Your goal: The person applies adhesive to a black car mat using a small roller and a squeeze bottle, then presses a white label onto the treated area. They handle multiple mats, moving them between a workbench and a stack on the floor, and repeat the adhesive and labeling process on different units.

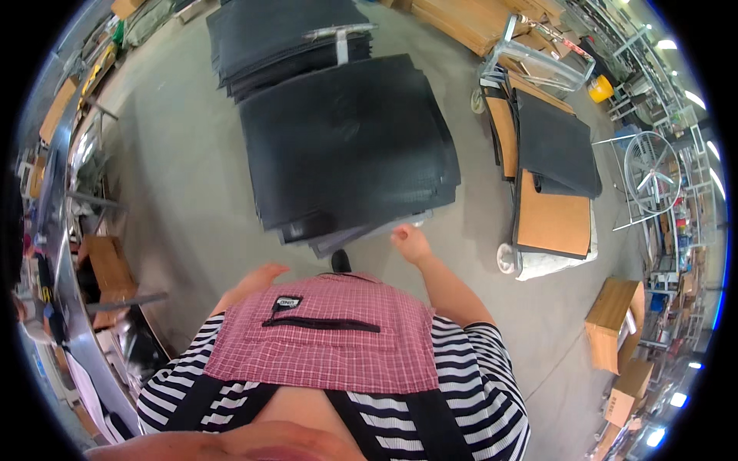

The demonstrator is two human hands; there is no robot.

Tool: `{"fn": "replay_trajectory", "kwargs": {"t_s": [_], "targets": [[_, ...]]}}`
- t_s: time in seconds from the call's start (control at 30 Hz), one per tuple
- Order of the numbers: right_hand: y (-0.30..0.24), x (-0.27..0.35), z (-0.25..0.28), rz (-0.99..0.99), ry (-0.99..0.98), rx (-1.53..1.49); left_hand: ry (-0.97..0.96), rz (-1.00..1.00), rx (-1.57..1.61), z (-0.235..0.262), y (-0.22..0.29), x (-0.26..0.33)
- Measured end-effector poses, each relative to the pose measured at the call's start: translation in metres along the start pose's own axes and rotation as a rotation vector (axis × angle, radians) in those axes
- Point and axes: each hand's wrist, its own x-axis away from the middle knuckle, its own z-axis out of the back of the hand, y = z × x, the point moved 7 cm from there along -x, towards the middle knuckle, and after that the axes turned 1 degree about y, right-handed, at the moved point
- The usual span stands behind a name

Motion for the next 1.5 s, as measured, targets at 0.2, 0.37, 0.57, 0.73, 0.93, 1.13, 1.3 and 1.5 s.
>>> {"fn": "replay_trajectory", "kwargs": {"t_s": [0.2, 0.37, 0.57, 0.73, 0.93, 1.13, 1.3, 1.5], "targets": [[0.076, -0.111, 0.043, -0.181, -0.028, -0.076, -0.021, 0.072, -0.147, 0.101, 0.060, -0.130], [0.094, -0.240, 0.118, -0.126, 0.056, -0.127, 0.197, 0.049, -0.077, 0.142, 0.089, -0.187], [0.135, -0.462, 0.164, -0.051, 0.184, -0.314, 0.006, 0.474, -0.048, 0.076, 0.072, -0.203], [0.110, -0.600, 0.162, -0.018, 0.125, -0.262, -0.210, 0.707, 0.339, -0.001, 0.103, -0.212], [0.070, -0.627, 0.166, 0.092, 0.215, -0.030, -0.004, 0.806, 0.363, 0.013, 0.127, -0.239], [0.092, -0.628, 0.150, -0.166, -0.236, -0.534, 0.017, 0.763, 0.403, -0.035, 0.124, -0.246], [0.110, -0.649, 0.146, -0.471, -0.459, -0.489, 0.083, 0.809, 0.488, -0.030, 0.129, -0.263], [0.053, -0.586, 0.152, -0.341, -0.535, -0.376, 0.315, 0.867, 0.900, -0.095, 0.063, -0.281]]}}
